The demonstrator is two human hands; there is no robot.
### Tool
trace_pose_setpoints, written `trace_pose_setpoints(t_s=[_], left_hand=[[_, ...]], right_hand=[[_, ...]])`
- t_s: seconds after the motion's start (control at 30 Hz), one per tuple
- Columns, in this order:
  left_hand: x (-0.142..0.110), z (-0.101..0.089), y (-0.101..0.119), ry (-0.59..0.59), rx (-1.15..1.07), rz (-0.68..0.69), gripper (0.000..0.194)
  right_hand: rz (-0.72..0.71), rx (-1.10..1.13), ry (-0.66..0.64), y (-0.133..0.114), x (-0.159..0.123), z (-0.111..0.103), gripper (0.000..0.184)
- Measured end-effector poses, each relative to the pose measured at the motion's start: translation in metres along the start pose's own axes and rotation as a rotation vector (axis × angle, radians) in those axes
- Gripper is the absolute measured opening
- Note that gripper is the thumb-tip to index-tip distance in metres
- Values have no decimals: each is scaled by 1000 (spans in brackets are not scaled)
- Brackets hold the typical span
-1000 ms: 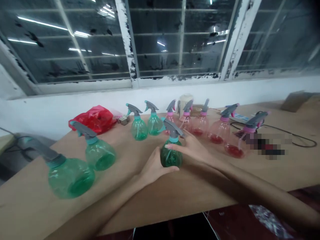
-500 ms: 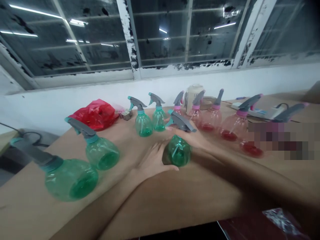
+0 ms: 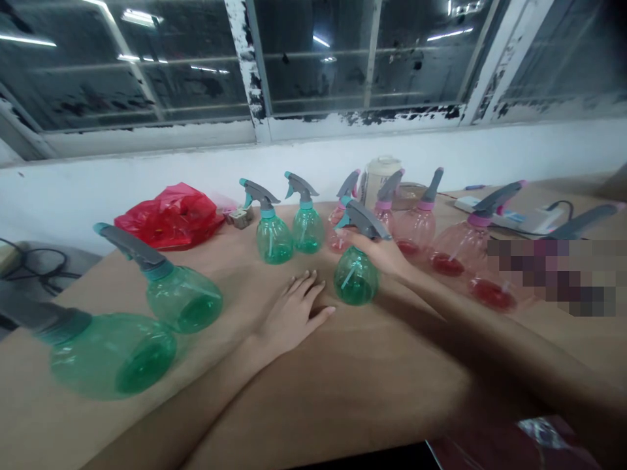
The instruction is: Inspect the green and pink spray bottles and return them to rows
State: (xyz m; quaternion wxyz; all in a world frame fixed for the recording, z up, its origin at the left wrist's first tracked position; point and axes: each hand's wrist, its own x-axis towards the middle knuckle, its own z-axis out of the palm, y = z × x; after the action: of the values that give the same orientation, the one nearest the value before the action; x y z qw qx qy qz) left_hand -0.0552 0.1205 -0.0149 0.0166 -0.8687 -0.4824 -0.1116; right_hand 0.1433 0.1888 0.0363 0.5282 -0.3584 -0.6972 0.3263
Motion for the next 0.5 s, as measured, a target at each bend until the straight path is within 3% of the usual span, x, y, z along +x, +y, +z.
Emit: trace_pose_setpoints(t_s=[0.23, 0.5], left_hand=[[0, 1, 0, 7, 11, 11, 57], [0, 3, -2, -9, 21, 20, 55]], right_hand=[[4, 60, 32, -1, -1, 0, 30], [15, 131, -36, 2, 1, -2, 41]])
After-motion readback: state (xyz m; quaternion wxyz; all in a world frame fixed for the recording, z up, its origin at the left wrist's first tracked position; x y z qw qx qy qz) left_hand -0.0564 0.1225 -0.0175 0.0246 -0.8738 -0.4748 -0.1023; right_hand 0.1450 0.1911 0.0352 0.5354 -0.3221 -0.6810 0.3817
